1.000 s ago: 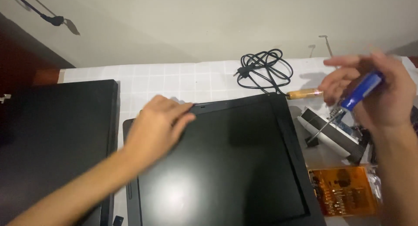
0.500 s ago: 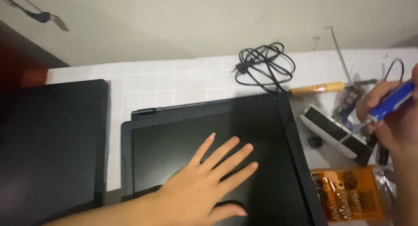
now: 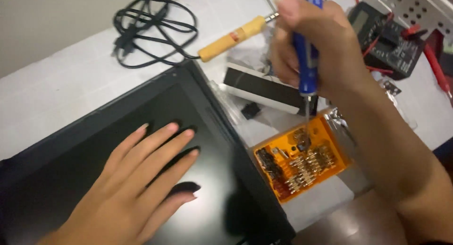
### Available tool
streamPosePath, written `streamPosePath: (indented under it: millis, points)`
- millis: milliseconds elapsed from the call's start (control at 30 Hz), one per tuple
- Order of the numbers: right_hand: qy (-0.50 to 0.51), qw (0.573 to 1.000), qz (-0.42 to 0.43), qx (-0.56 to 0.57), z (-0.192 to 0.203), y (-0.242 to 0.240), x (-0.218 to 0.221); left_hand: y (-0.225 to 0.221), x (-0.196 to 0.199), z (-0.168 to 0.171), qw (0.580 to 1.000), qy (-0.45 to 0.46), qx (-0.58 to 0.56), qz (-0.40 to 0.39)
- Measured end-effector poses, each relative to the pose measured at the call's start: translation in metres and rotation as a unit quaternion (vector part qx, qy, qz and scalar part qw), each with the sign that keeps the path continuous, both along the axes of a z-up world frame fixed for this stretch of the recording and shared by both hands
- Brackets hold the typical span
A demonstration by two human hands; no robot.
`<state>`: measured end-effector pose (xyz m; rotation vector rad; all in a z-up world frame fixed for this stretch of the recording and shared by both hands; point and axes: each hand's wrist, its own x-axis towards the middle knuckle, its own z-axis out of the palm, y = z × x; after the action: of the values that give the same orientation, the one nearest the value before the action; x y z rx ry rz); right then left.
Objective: Disassembling a laptop screen by removing screws and prying off the bezel using a screwdriver.
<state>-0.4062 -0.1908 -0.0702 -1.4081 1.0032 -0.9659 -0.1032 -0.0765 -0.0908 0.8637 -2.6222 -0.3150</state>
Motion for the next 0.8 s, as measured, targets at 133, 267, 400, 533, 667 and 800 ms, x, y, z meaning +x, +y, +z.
streamPosePath:
  millis: [133, 267, 400, 533, 667, 800]
  points:
    - [0.042, 0.999, 0.026, -0.012, -0.002, -0.003, -0.007, -0.028, -0.041, 0.013, 0.998, 0.016, -0.010, -0.055]
    - [-0.016, 0.999, 0.044, 0.019, -0.005, -0.004, -0.013, -0.049, -0.072, 0.019, 0.994, 0.017, 0.007, -0.112]
    - [-0.004, 0.998, 0.049, 0.025, -0.006, -0.004, -0.015, -0.063, -0.085, 0.009, 0.984, -0.019, 0.010, -0.178]
    - [0.010, 0.997, 0.077, 0.022, -0.009, -0.004, -0.019, -0.074, -0.096, 0.004, 0.980, -0.033, 0.002, -0.198]
    - [-0.008, 0.997, 0.079, 0.015, -0.015, -0.005, -0.023, -0.078, -0.112, 0.008, 0.963, -0.134, 0.035, -0.231]
    - [-0.023, 0.995, 0.096, 0.019, -0.016, -0.006, -0.022, -0.076, -0.125, 0.004, 0.958, -0.121, 0.015, -0.259]
